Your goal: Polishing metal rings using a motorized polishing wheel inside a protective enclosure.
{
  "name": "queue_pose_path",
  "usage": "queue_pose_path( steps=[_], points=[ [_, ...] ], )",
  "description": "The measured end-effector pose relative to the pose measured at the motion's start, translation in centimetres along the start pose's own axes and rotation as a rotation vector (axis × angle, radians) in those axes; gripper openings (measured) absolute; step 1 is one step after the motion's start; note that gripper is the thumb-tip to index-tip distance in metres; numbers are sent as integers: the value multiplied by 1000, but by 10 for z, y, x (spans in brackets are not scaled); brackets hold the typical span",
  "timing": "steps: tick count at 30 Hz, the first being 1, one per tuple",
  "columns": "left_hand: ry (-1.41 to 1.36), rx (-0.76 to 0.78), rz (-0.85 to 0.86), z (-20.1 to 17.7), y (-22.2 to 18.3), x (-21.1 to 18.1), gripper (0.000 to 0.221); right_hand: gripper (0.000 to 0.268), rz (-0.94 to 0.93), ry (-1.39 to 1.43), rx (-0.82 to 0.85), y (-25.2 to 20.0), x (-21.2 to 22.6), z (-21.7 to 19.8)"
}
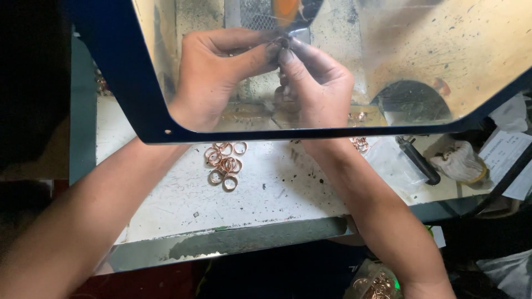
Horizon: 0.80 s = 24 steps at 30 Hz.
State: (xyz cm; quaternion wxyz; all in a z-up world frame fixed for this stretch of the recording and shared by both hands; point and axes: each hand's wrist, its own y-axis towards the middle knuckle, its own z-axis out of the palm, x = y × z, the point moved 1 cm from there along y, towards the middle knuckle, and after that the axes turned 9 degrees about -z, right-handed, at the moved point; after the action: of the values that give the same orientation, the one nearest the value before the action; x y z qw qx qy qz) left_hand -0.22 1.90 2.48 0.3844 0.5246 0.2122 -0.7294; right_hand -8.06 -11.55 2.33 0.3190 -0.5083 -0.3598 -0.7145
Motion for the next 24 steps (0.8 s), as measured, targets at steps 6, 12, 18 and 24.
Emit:
queue_pose_path(
  steps=[6, 12, 18, 24],
  points=[
    [-86, -84, -56, 4, 9, 12, 33, 41, 135, 59, -28, 10, -3, 0],
    [-228, -87, -89, 5, 9, 14, 33, 41, 70, 43, 7, 10, 1, 2],
    [-251, -164, -78, 6, 10, 19, 24, 38, 10, -67, 42, 9, 5, 1],
    [-271, -231, -144, 10, 16, 26, 28, 26, -16, -67, 40, 14, 1, -3]
  ],
)
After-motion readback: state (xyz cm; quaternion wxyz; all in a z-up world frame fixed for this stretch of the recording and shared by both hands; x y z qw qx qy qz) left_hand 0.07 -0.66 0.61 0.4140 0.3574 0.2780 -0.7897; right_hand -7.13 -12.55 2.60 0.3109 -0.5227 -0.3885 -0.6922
